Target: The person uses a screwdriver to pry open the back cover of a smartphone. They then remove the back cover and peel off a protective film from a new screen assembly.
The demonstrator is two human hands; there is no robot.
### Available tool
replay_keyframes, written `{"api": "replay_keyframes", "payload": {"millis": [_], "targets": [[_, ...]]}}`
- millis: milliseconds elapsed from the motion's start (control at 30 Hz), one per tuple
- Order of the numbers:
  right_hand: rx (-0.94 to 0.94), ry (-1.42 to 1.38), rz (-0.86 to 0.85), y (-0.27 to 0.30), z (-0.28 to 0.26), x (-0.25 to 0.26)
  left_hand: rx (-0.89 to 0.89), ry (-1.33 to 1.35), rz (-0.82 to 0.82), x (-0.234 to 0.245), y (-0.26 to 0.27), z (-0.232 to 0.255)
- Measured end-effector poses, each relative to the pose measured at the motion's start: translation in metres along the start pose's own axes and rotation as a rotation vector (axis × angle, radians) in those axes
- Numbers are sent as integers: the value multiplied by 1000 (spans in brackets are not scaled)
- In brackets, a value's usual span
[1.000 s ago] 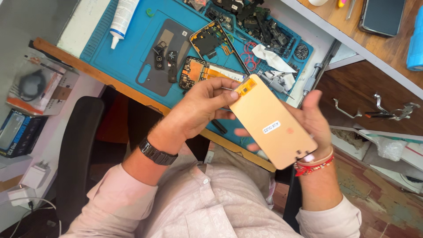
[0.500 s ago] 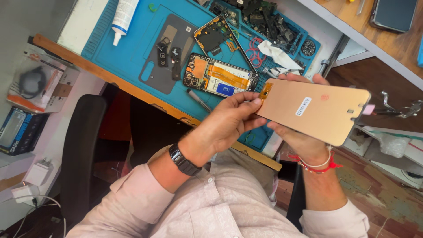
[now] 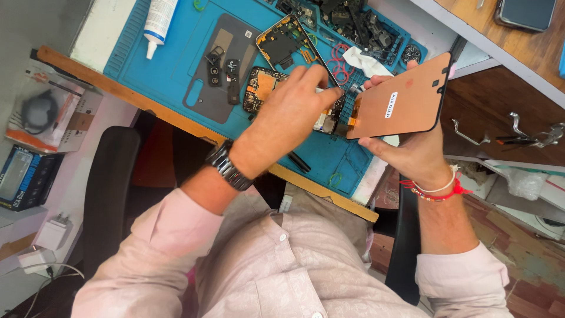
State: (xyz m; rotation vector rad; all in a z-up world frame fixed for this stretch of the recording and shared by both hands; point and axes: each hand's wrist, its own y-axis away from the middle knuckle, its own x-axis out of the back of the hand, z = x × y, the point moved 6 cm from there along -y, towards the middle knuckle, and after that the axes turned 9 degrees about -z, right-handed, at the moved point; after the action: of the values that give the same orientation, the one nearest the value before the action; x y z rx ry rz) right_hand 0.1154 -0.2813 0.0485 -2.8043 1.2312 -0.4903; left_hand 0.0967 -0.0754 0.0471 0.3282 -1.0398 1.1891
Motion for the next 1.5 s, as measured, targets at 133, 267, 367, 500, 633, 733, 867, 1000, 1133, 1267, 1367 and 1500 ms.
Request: {"api": "replay_keyframes", "payload": {"millis": [133, 267, 367, 500, 633, 733, 867, 1000, 1133, 1267, 1367, 1500], "targets": [[17, 23, -13, -2, 5, -2, 0, -59, -32, -5, -5, -4], [54, 86, -35, -5, 5, -4, 14, 158, -32, -3, -2, -10], [101, 108, -55, -13, 0, -10, 35, 446, -85, 0, -1, -23], [133, 96, -97, -27, -8, -20, 74, 786, -129, 5, -2, -39], [159, 152, -117, -41, -15, -29, 318, 898, -350, -5, -5, -53], [156, 155, -124, -46, -16, -31, 312, 942, -373, -3, -7, -56], [110, 40, -105, -47, -10, -29, 260, 952, -353, 1, -7, -57], [108, 276, -3, -33, -9, -22, 203, 930, -282, 8, 0, -53], [96, 296, 99, -15, -9, -5, 158, 884, -176, 18, 8, -44], [32, -54, 149, -1, -5, 4, 170, 854, -159, 18, 11, -39], [-57, -347, 101, 0, 2, 2, 149, 874, -139, 16, 12, -37], [-170, -562, -8, -9, 9, -5, 186, 859, -127, 19, 17, -38]]}}
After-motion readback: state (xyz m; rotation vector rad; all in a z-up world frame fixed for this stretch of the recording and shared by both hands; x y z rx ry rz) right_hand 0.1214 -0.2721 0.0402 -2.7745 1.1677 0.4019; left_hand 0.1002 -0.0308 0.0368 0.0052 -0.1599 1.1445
